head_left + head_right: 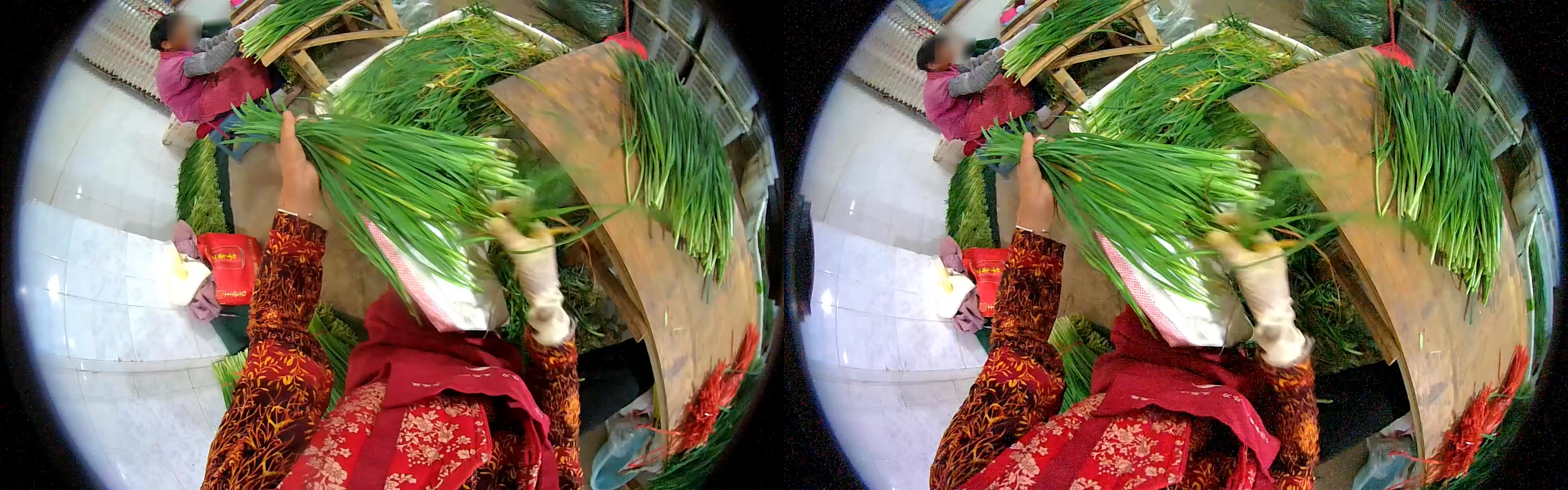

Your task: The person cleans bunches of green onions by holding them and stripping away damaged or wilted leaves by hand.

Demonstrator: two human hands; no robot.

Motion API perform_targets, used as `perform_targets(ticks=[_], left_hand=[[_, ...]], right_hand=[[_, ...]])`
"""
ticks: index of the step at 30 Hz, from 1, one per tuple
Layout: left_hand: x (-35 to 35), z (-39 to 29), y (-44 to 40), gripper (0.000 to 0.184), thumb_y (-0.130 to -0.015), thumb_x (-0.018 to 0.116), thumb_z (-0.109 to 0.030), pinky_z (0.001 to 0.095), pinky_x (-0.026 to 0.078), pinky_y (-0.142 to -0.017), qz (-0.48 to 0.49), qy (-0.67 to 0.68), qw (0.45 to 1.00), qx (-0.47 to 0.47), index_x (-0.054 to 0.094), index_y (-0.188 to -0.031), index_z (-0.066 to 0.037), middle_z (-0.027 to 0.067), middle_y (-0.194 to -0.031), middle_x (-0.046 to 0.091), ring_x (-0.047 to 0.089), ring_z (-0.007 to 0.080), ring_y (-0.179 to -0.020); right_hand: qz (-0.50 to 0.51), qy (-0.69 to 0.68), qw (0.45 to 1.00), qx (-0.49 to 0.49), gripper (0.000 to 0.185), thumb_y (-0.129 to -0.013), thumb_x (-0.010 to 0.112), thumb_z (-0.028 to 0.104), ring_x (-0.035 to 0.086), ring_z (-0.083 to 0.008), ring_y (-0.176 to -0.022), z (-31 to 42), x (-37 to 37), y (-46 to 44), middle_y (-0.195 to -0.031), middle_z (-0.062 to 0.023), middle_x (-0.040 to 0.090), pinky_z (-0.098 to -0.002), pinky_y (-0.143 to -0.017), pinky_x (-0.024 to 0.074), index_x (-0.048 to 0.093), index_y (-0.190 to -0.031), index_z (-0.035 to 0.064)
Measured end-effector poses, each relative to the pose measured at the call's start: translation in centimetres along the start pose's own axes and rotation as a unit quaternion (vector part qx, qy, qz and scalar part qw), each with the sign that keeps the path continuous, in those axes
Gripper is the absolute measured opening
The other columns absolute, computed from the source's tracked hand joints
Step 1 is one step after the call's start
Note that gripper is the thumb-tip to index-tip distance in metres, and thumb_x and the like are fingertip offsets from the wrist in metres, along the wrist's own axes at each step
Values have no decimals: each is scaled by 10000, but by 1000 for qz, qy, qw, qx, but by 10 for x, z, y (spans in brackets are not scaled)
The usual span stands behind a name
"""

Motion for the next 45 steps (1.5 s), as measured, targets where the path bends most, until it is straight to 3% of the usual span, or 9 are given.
perform_targets(ticks=[3, 13, 22, 29, 31, 33, 37, 41, 45], left_hand=[[-18, 9, -13, 247, -884, 508, -291, 296, 485, -638, -75, 66, 994, -38, 528, -841, -48, 56, -785, 564, 560, 156, -693], [-9, 5, -3, 222, -864, 546, -234, 328, 514, -629, -97, 121, 986, -52, 526, -887, -15, 65, -816, 541, 550, 176, -710], [4, -6, 1, 220, -859, 555, -206, 333, 518, -654, -53, 154, 986, -14, 494, -983, -36, 66, -855, 532, 550, 178, -756], [-4, -1, -1, 222, -844, 572, -216, 336, 517, -645, -67, 141, 987, -31, 494, -960, -44, 64, -830, 540, 552, 176, -745], [-9, 5, -6, 217, -835, 585, -201, 339, 516, -637, -83, 153, 984, -47, 494, -958, -46, 59, -826, 544, 556, 178, -733], [-11, 5, -4, 211, -824, 601, -183, 340, 518, -630, -100, 146, 983, -50, 498, -954, -53, 58, -822, 546, 560, 176, -723], [8, -11, 10, 218, -854, 566, -237, 337, 498, -729, -61, 154, 986, -22, 515, -917, -34, 55, -818, 553, 561, 175, -779], [4, -4, 1, 253, -895, 500, -228, 325, 451, -834, -4, 146, 989, -34, 488, -1062, -38, 45, -981, 506, 509, 164, -947], [36, -28, 16, 205, -870, 532, -217, 322, 465, -739, 66, 126, 990, 18, 501, -1001, -62, 52, -909, 519, 528, 159, -841]], right_hand=[[20, 511, 857, -58, 457, -722, 693, 344, 615, -195, -757, -15, 28, -29, -839, -98, 653, -298, -713, 471, 582, -1107, 124], [-145, -76, 984, 74, 204, -846, 552, 335, 338, -32, -497, -39, -72, 16, -605, 54, 429, -183, -453, 265, 542, -820, 133], [31, 545, 789, -281, 266, -759, 547, 151, 598, -280, -585, 13, 84, -27, -659, -73, 611, -378, -510, 455, 590, -1020, 181], [-121, 187, 971, 92, 262, -840, 577, 182, 477, -89, -629, -31, -47, 17, -797, -22, 578, -217, -547, 377, 589, -1037, 9], [-154, 307, 925, 161, 450, -819, 578, 414, 538, -187, -654, -78, -128, 39, -798, -114, 600, -346, -580, 447, 593, -1037, 21], [-22, 655, 681, 327, 517, -832, 518, 451, 593, -293, -852, -189, -245, 66, -931, -166, 619, -380, -716, 472, 585, -1022, -25], [29, 688, 616, 383, 611, -782, 601, 319, 529, -312, -1051, -104, -183, 73, -1245, -163, 468, -361, -882, 425, 379, -1286, 52], [-16, 594, 799, -92, 453, -772, 600, 190, 557, -330, -965, 35, -38, 11, -1066, -147, 572, -369, -791, 460, 464, -1191, 84], [109, 334, 920, -174, 265, -788, 592, 229, 600, -272, -830, 81, 92, -32, -986, -105, 592, -332, -694, 475, 568, -1027, 116]])
Point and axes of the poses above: each hand's wrist, its own y-axis away from the middle knuckle, its own x-axis out of the palm, z = x × y, the point moved 7 cm from there along -y, towards the middle knuckle
